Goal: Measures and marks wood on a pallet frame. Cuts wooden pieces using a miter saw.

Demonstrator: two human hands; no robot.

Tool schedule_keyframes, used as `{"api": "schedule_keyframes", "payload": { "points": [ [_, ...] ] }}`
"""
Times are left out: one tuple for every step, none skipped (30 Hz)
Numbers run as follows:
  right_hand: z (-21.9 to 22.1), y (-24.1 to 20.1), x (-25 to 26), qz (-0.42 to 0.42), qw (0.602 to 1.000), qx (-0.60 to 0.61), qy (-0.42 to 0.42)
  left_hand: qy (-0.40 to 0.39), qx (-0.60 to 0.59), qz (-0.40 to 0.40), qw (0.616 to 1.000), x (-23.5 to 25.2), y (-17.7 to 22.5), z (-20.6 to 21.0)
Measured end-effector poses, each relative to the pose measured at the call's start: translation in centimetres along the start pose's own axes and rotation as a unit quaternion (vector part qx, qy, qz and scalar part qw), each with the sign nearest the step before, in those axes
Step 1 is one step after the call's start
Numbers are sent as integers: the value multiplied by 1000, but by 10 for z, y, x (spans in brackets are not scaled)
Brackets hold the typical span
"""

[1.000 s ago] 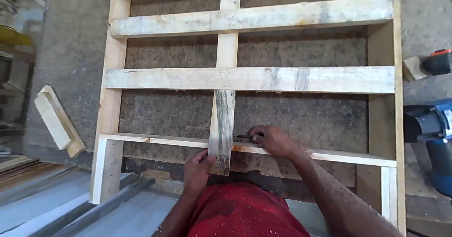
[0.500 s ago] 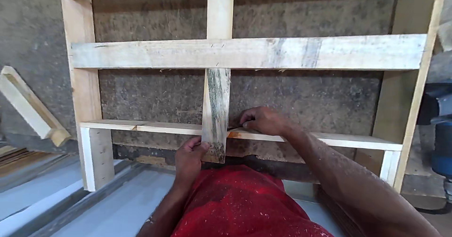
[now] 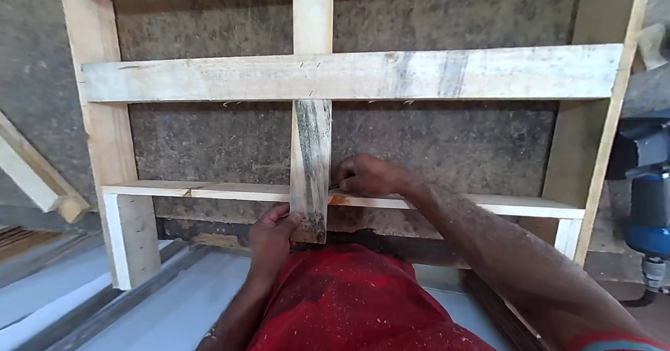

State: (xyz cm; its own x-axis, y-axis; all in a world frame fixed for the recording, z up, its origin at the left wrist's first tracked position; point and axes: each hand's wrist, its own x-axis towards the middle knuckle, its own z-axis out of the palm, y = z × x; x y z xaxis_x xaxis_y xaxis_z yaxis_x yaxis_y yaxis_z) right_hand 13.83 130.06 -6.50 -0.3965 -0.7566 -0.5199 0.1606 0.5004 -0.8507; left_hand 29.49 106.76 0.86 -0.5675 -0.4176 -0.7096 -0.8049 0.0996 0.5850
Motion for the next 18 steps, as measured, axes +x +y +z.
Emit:
{"api": "schedule_keyframes", "payload": {
  "points": [
    [-5,2,-4,1,1000,-5,-3,1,0,4,1000,0,0,0],
    [-10,3,-8,11,1000,-13,-8,3,1,8,1000,-1,1,0],
    [-14,3,-9,23,999,-21,-11,4,5,10,1000,-1,2,0],
    [-14,1,-7,28,999,-24,-11,6,9,12,1000,-1,2,-1],
    [-10,-2,-4,25,999,-24,-10,6,12,10,1000,-2,2,-1],
    [-4,-5,-1,17,1000,-20,-8,5,15,6,1000,-3,1,0],
    [-1,-7,0,11,1000,-21,-6,4,14,3,1000,-2,1,1],
    [-2,-6,-1,7,1000,-25,-4,4,11,2,1000,-1,2,2],
    [-4,-4,-4,7,1000,-30,-4,6,9,-1,1000,-1,2,2],
    [-6,-2,-7,13,999,-30,-5,9,7,-4,1000,-1,3,1],
    [-8,-2,-8,25,999,-29,-1,12,7,-6,1000,0,4,0],
    [-7,-5,-6,34,999,-34,3,14,6,-8,1000,0,5,1],
    [-3,-9,-4,39,998,-38,5,13,9,-10,1000,0,4,1],
    [2,-14,-3,42,998,-44,7,10,12,-10,1000,-1,4,1],
    [5,-17,-5,40,998,-51,12,3,14,-8,1000,-1,3,1],
    [5,-19,-10,34,997,-62,18,-3,15,-3,1000,0,3,0],
    [3,-20,-18,28,996,-83,27,-9,19,1,1000,0,4,-1],
    [-2,-23,-31,31,992,-111,42,-13,22,3,1000,0,4,-3]
  ]
}}
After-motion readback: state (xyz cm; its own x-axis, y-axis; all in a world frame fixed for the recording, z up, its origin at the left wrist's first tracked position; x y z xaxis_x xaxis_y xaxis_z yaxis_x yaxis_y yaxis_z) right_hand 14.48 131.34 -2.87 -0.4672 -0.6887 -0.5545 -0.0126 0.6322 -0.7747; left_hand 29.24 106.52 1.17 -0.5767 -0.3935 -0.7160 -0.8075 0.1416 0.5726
